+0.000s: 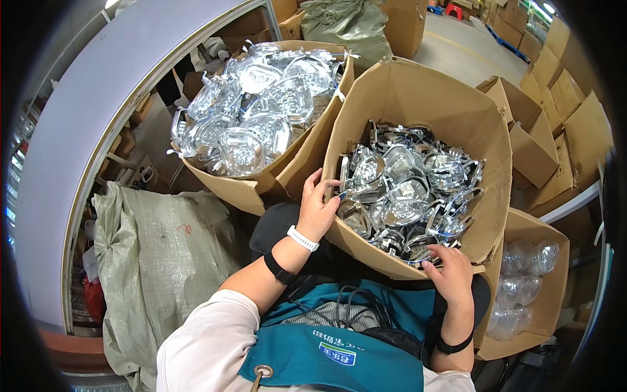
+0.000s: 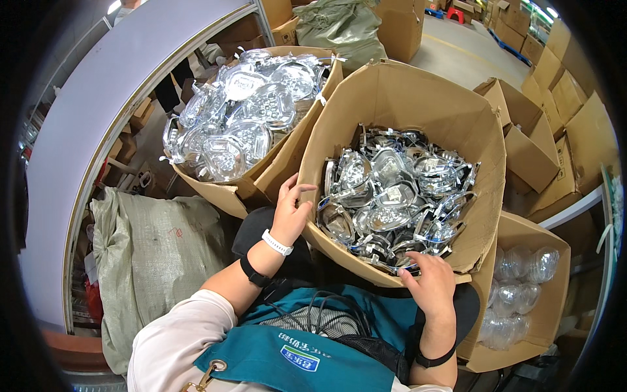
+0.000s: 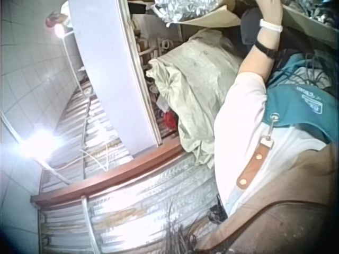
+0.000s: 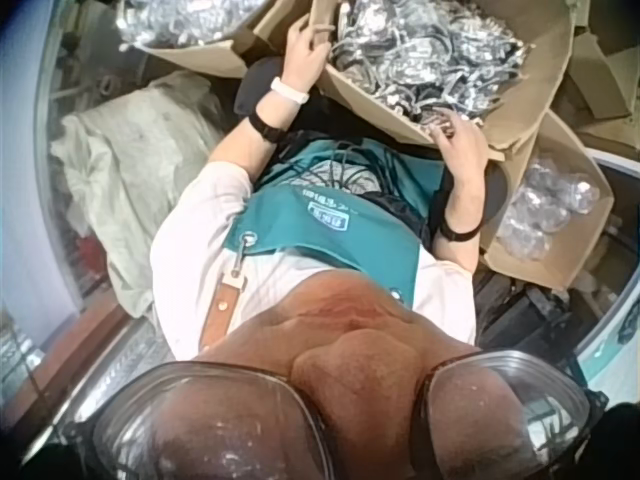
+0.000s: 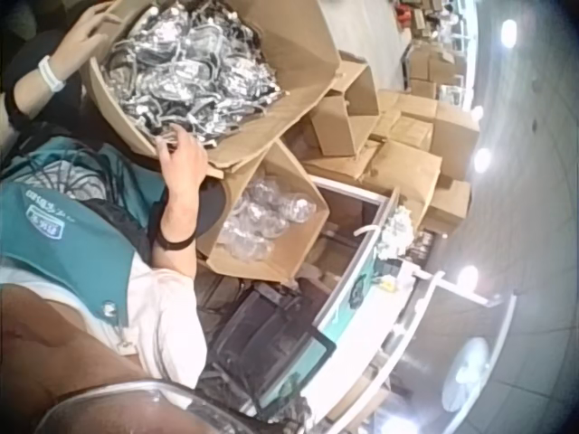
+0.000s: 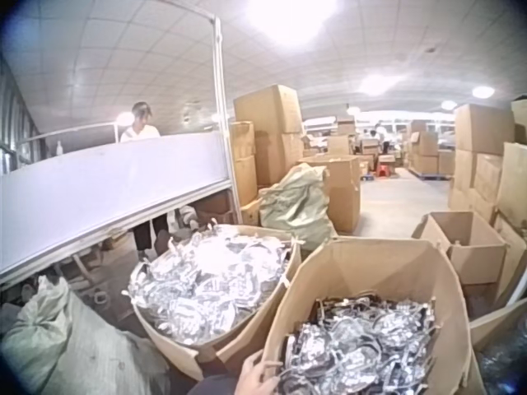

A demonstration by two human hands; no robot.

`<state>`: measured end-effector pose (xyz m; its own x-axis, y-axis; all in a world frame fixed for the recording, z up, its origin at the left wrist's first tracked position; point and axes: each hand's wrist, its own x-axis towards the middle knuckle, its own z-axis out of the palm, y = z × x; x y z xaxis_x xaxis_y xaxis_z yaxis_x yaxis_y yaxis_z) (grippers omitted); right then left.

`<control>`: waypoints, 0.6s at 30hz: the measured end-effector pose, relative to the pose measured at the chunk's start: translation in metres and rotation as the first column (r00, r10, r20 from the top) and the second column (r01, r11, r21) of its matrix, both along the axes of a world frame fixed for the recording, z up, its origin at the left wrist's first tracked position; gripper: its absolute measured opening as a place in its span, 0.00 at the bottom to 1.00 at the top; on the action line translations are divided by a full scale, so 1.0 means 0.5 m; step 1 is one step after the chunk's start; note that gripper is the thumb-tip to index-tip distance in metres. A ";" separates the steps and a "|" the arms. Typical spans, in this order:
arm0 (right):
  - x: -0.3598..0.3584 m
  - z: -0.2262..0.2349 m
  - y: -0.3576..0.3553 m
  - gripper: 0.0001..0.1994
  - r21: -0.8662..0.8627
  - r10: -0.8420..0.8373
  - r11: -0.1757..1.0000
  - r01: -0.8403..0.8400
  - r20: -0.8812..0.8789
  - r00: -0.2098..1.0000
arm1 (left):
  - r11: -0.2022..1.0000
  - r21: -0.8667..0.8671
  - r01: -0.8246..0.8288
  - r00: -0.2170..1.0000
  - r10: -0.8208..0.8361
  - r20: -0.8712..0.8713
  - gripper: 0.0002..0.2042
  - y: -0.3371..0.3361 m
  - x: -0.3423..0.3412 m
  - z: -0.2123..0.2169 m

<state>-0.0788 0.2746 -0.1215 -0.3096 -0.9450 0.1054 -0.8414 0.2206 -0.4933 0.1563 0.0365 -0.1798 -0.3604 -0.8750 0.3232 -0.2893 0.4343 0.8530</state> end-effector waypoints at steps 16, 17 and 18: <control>0.002 0.002 0.002 0.17 -0.001 0.002 1.000 -0.002 0.002 1.000 | 1.000 -0.004 0.007 1.000 -0.007 -0.010 0.15 0.003 0.001 0.005; 0.001 0.001 0.002 0.17 -0.001 0.002 1.000 -0.002 0.007 1.000 | 1.000 -0.004 0.006 1.000 -0.006 -0.009 0.15 0.004 0.000 0.006; 0.001 0.000 0.002 0.17 -0.001 0.000 1.000 0.000 0.010 1.000 | 1.000 -0.003 0.001 1.000 -0.001 -0.003 0.15 0.005 0.000 0.007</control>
